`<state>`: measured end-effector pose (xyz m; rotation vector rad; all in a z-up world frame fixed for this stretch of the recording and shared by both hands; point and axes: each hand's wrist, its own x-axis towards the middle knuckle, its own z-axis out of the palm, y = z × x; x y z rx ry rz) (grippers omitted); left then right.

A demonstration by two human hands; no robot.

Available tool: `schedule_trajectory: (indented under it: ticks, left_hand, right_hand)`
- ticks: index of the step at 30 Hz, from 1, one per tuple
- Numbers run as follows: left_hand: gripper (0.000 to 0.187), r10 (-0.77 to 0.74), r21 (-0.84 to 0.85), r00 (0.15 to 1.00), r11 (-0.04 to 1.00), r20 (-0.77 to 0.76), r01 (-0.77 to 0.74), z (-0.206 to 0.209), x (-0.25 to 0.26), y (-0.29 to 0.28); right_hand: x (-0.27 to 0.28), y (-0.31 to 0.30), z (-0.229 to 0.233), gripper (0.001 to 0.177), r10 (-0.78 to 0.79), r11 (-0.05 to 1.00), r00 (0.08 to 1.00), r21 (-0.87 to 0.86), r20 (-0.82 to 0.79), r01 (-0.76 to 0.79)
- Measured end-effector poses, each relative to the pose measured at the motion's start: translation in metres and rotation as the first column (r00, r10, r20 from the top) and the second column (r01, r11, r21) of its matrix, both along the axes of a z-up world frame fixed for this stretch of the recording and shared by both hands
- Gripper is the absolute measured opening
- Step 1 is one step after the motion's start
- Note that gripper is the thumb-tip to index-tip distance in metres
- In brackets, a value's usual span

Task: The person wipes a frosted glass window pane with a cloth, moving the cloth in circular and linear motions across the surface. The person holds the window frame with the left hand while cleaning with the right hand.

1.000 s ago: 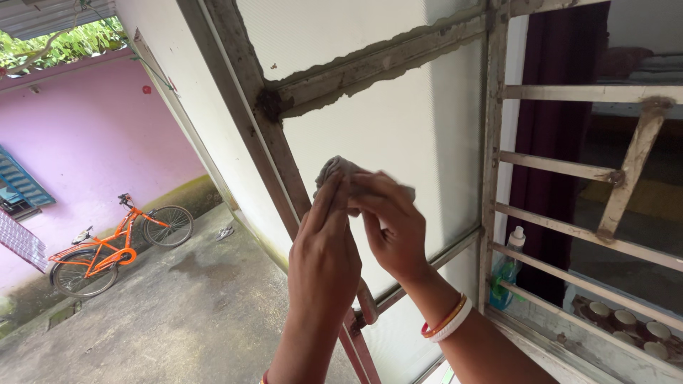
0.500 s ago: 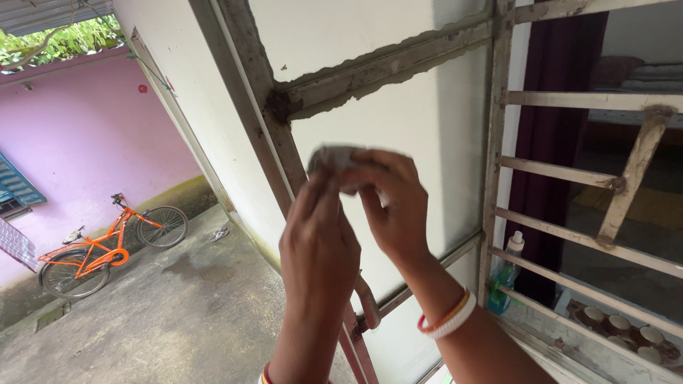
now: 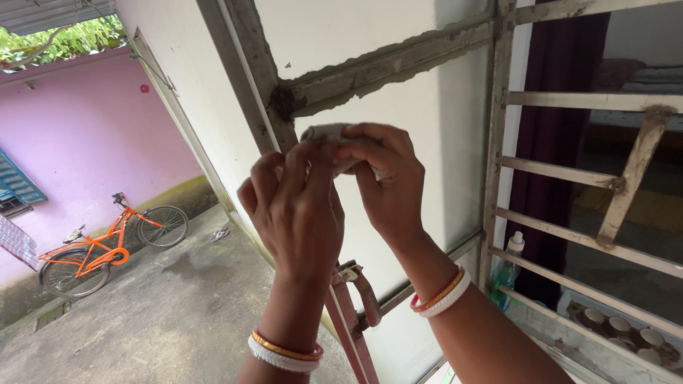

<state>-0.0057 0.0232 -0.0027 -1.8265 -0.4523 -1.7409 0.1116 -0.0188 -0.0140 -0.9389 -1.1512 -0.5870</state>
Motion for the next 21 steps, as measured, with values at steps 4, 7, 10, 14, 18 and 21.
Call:
schedule_trajectory:
  ticks: [4, 7, 10, 14, 18, 21]
  left_hand:
    - [0.017, -0.022, 0.013, 0.999, 1.000, 0.024, 0.022, -0.005, 0.005, 0.003]
    - [0.007, -0.010, -0.088, 0.999, 0.996, -0.050, 0.006, -0.028, 0.009, 0.011]
    - [0.009, 0.002, -0.105, 0.994, 0.994, -0.112, -0.014, -0.056, 0.008, 0.013]
    - [0.008, -0.010, -0.089, 0.989, 0.996, -0.146, -0.003, -0.077, 0.002, 0.009]
    - [0.003, 0.009, -0.040, 0.991, 0.999, -0.137, -0.014, -0.055, 0.002, 0.016]
    - [0.003, -0.005, -0.007, 0.995, 1.000, -0.100, 0.004, -0.020, 0.008, 0.018]
  right_hand:
    - [0.002, -0.004, -0.003, 0.025, -0.148, 0.989, 0.985, 0.012, 0.085, 0.147]
    - [0.004, -0.009, -0.024, 0.024, -0.196, 0.980, 0.977, -0.016, 0.088, 0.199]
    - [0.002, -0.011, -0.053, 0.023, -0.154, 0.987, 0.987, -0.034, 0.049, 0.156]
    - [0.000, -0.013, -0.076, 0.023, -0.145, 0.989, 0.988, -0.029, 0.043, 0.147]
    - [0.003, -0.013, -0.057, 0.025, -0.199, 0.978, 0.978, -0.049, 0.060, 0.202]
    - [0.011, -0.009, -0.024, 0.026, -0.219, 0.974, 0.973, -0.035, 0.072, 0.222]
